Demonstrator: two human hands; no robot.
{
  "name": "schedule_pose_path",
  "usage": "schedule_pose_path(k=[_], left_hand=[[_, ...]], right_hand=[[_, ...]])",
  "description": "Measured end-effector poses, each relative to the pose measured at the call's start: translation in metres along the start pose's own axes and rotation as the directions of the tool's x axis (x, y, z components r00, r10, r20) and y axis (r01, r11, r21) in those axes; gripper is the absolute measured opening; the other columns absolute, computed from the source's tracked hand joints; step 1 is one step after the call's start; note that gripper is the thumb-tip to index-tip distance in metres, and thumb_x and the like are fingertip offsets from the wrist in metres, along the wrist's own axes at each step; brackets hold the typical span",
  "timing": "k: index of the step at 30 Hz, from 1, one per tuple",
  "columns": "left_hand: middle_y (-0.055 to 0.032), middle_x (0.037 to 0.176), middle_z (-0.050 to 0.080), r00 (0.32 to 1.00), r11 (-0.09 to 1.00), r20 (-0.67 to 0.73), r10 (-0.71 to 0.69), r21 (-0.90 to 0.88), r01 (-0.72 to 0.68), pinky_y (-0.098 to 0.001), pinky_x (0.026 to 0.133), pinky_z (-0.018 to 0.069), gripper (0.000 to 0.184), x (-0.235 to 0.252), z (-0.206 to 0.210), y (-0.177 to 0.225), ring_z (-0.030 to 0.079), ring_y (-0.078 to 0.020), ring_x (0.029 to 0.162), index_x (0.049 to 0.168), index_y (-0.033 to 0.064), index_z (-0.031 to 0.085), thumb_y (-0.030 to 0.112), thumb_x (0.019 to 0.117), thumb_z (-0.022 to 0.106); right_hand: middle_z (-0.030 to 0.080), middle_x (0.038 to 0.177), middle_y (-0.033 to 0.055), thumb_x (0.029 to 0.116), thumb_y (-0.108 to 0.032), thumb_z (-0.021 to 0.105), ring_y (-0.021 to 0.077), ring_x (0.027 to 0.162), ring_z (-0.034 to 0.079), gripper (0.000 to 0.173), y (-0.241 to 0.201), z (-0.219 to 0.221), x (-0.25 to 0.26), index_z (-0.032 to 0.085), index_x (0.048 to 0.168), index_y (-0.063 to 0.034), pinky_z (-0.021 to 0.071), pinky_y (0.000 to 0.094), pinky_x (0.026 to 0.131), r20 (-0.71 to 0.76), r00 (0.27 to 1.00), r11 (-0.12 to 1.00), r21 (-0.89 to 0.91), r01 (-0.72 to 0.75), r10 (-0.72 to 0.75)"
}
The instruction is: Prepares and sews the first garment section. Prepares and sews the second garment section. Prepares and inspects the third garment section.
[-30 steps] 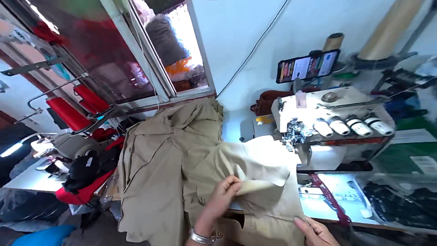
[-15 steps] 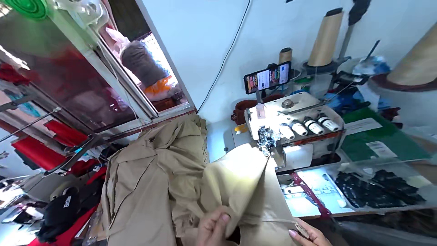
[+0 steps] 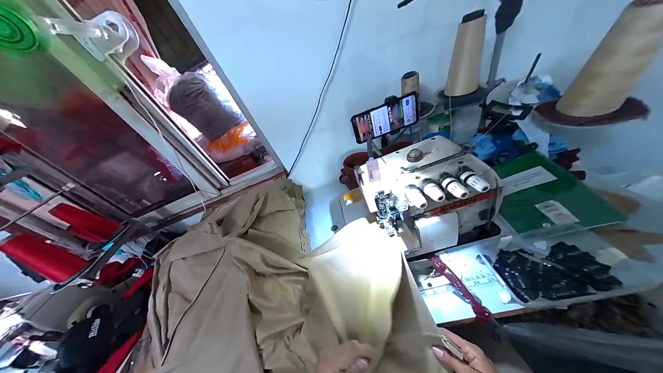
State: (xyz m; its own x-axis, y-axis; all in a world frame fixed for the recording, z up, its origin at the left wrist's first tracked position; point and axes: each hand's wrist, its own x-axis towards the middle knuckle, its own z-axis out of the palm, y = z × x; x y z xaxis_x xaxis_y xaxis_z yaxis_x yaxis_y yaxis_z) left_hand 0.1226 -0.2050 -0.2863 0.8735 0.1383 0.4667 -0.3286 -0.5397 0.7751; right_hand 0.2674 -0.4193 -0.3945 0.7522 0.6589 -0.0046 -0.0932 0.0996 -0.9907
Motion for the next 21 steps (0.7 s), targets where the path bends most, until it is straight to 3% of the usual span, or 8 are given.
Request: schedule_pose_path(k=[2,4,9,21], left_hand=[[-0.0163,0.087,0.072,0.99,0.986,0.142,0.023,0.162,-0.046,-0.0282,0.077,0.0557,0.038,0.002,0.008,0.008,0.068,-0.0141,0.079,0.105,-0.0079,0.072,0.019,0.1088,0.045],[-0.0187,0.085,0.071,0.975,0.969,0.22,-0.004,0.242,-0.05,-0.0319,0.071,0.057,0.033,0.002,0.018,0.01,0.069,-0.0209,0.073,0.106,-0.0086,0.073,0.013,0.107,0.048],[-0.0187,0.087,0.071,0.981,0.978,0.192,-0.023,0.21,-0.018,-0.0303,0.074,0.0568,0.031,-0.002,0.03,0.001,0.069,-0.0198,0.076,0.106,-0.009,0.072,0.011,0.1064,0.048],[-0.016,0.084,0.07,0.984,0.976,0.176,-0.026,0.219,-0.013,-0.0276,0.069,0.0551,0.025,-0.003,0.035,-0.005,0.066,-0.0177,0.071,0.107,-0.0061,0.073,0.011,0.1044,0.055]], right_hand=[[0.072,0.113,0.0029,0.0966,0.002,0.054,-0.003,0.1,0.066,0.032,-0.001,-0.002,-0.001,0.06,0.127,0.0085,0.0545,0.0212,0.092,0.004,1.0,1.0,-0.01,0.004,-0.004],[0.072,0.112,0.0028,0.0966,0.002,0.054,-0.0028,0.099,0.066,0.032,0.0,-0.004,-0.001,0.06,0.127,0.0084,0.0547,0.0212,0.091,0.009,1.0,1.0,-0.015,0.005,-0.005],[0.072,0.11,0.0001,0.0961,0.003,0.053,-0.0044,0.095,0.066,0.033,0.001,-0.003,-0.002,0.059,0.128,0.0076,0.0546,0.0192,0.086,-0.005,1.0,1.0,0.016,0.0,0.0],[0.072,0.113,0.0034,0.0963,0.004,0.052,-0.0021,0.101,0.067,0.032,0.001,0.002,-0.005,0.06,0.127,0.0097,0.0549,0.0219,0.093,-0.03,0.999,0.999,0.007,0.035,-0.035]])
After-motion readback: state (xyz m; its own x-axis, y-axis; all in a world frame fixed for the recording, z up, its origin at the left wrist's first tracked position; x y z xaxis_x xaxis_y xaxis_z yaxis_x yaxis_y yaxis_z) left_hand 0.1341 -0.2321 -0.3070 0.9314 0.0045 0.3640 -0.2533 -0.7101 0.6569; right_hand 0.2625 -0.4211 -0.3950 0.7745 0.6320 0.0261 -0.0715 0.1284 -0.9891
